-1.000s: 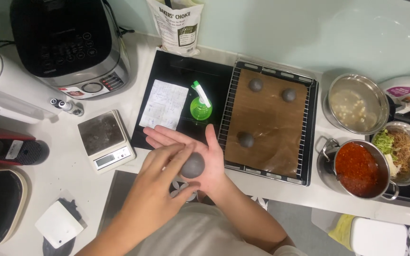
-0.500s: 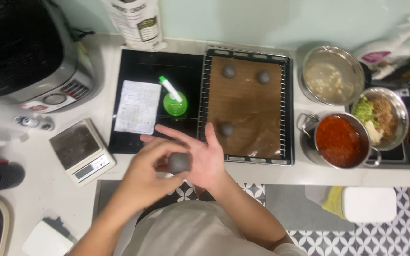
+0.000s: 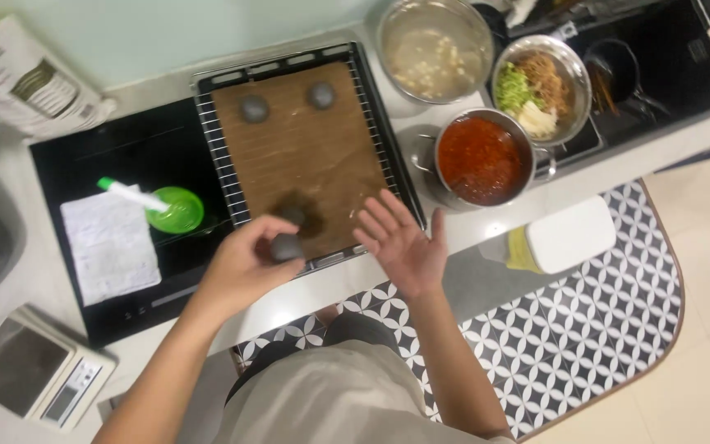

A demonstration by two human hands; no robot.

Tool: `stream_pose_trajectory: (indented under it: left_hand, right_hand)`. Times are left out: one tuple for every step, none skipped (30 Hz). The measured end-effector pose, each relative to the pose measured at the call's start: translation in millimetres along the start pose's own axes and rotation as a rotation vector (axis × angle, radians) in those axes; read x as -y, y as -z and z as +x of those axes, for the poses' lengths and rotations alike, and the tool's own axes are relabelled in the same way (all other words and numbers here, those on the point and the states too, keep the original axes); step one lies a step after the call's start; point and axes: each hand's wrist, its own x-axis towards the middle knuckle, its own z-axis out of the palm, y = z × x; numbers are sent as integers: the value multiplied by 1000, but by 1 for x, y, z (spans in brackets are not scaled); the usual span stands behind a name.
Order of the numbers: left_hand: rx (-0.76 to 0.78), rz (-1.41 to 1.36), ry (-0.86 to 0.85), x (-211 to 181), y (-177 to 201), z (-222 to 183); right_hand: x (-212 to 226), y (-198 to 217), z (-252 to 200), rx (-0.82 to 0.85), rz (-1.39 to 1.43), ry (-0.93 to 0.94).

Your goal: The recorder shapes dough into small balls, weighs them on a kitchen scale for consistency, and places them onto a baking tray before putting it in the oven.

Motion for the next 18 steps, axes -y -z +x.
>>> stream_pose_trajectory:
  left_hand:
    - [-2,131,-59,0,-12,16]
    - [-7,260,-120,0,-24,32]
    - [8,263,-124,5,-35,50]
    - [12,333,-137,10,-46,68]
    - [17,403,-151,14,-58,84]
    - [31,406,-155,28,-68,101]
    - [17,460,-321,41,-79,117]
    - [6,507,-486,55,-91,132]
    - [22,506,-489,60,-98,142]
    - [40,588,-428,65,-106,152]
    - [58,670,-366,70,-113,161]
    - [71,668,-368,73,-118,165]
    - [85,754,-347,76,-122,168]
    - [94,839,-323,79,-125,171]
    - [101,837,-323,75,-126,168]
    - [91,876,-336,71,-126,165]
    - [81,915,-348,67,-124,161]
    - [71,910,-345,52,-118,148]
  right_hand:
    - [9,7,-6,-109,-132,107]
    - [18,15,-11,-219,-263,212]
    - [22,20,-16,-222,-260,226]
    - [26,26,-21,-268,-510,283]
    - [30,31,-25,-315,-761,337]
    - [30,28,-27,-322,-758,351]
    - [30,25,-28,-281,-705,357]
    - [30,21,-30,-242,-653,364]
    - [30,16,-31,-251,-651,377]
    - [31,11,-32,-246,-519,374]
    - [31,5,-32,-240,-387,371]
    - [33,1,-33,-247,-385,382]
    - [33,-3,-33,-218,-289,391]
    - [34,-8,-33,-186,-195,394]
    - [33,-12,-32,-192,-195,399]
    - [33,-16,-29,-109,-129,376]
    - [32,-21,-26,-26,-63,352]
    - [30,-26,-22,-24,-67,342]
